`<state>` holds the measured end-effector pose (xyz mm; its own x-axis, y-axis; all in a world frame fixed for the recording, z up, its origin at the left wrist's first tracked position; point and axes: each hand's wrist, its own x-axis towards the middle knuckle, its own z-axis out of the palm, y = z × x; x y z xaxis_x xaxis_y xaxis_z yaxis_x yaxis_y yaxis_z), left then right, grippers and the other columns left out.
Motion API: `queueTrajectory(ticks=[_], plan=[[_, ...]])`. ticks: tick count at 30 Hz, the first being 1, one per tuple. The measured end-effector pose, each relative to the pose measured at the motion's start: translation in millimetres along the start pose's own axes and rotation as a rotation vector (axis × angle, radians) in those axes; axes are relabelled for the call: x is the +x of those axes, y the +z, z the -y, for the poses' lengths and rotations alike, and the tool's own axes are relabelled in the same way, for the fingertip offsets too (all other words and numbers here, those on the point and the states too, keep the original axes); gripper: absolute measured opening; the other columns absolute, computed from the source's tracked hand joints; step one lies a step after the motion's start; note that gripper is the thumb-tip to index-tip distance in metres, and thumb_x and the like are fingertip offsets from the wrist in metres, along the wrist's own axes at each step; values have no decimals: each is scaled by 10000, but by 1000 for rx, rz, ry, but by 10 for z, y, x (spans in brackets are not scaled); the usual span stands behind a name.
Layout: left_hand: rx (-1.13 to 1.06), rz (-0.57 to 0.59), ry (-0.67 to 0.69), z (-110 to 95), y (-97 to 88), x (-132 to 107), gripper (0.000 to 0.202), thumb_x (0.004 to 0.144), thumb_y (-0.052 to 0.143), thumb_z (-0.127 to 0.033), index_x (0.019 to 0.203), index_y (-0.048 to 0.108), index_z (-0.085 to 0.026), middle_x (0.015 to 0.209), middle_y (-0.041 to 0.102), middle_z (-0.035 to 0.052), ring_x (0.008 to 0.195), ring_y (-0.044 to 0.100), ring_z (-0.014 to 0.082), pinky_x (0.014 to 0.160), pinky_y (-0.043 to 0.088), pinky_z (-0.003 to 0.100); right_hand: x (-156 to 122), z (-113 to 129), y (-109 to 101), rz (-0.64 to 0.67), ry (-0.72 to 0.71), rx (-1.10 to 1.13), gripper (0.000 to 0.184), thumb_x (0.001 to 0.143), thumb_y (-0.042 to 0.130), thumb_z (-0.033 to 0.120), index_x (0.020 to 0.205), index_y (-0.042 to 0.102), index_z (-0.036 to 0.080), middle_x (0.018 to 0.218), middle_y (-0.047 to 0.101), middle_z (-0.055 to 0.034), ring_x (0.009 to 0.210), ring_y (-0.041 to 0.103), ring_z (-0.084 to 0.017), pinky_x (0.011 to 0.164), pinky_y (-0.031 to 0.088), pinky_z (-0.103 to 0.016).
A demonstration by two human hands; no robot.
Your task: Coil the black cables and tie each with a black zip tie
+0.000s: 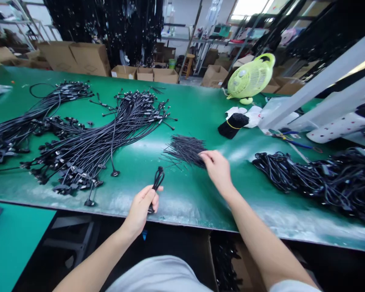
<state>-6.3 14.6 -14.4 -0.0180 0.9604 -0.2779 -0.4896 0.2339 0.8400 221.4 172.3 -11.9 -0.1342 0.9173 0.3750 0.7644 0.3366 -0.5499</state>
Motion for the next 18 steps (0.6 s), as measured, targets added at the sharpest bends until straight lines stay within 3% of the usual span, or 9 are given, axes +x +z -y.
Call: queueTrajectory(ticks=[3, 5, 8, 11, 13, 16, 18], plan=[[-40, 34, -1, 20, 65, -29, 561, 855, 614, -405, 1315, 475, -117, 584, 432, -73, 500, 397, 79, 506, 318, 216, -573, 603, 219, 345, -15, 400, 199, 890, 545, 309, 810, 692, 202, 815, 675, -23, 778, 617, -165, 739, 466, -281], [-8, 32, 28, 29, 40, -39, 563, 858, 598, -415, 1319, 489, -111, 583, 440, -68, 506, 401, 86, 515, 336, 222, -883, 914, 317, 430, -51, 462, 201, 913, 526, 277, 800, 671, 197, 772, 656, -9, 724, 609, -141, 681, 461, -250], [201, -29, 122, 24, -86, -73, 435, 899, 514, -407, 1193, 617, -104, 593, 471, -40, 543, 433, 101, 561, 377, 234, -1095, 1158, 317, 301, -306, 230, 203, 951, 485, 228, 855, 657, 177, 749, 631, -24, 701, 583, -140, 653, 439, -251], [502, -27, 200, -18, -217, -158, 406, 918, 438, -310, 1244, 619, -149, 654, 556, -13, 571, 472, 115, 610, 409, 243, -1058, 1255, 193, 107, -810, -131, 201, 939, 461, 122, 950, 662, 133, 775, 655, -62, 700, 567, -174, 683, 423, -309], [687, 53, 216, -67, -271, -229, 402, 896, 421, -221, 1232, 637, -180, 671, 584, -8, 586, 501, 125, 626, 424, 247, -971, 1290, 117, 43, -1138, -213, 278, 912, 395, 37, 984, 656, 103, 914, 693, -108, 799, 599, -212, 759, 430, -354], [862, 208, 78, -139, -323, -294, 356, 852, 456, -142, 1096, 710, -189, 595, 558, -23, 591, 543, 134, 623, 443, 245, -842, 1261, 127, 69, -1464, -149, 416, 878, 271, -15, 979, 651, 122, 1079, 682, -128, 980, 607, -251, 851, 432, -398], [784, 245, -94, -148, -366, -286, 406, 846, 464, -95, 1179, 676, -186, 563, 542, -40, 562, 553, 124, 607, 458, 238, -777, 1176, 234, 69, -1582, -70, 448, 886, 248, 4, 977, 653, 174, 1027, 692, -93, 955, 616, -242, 830, 443, -401]])
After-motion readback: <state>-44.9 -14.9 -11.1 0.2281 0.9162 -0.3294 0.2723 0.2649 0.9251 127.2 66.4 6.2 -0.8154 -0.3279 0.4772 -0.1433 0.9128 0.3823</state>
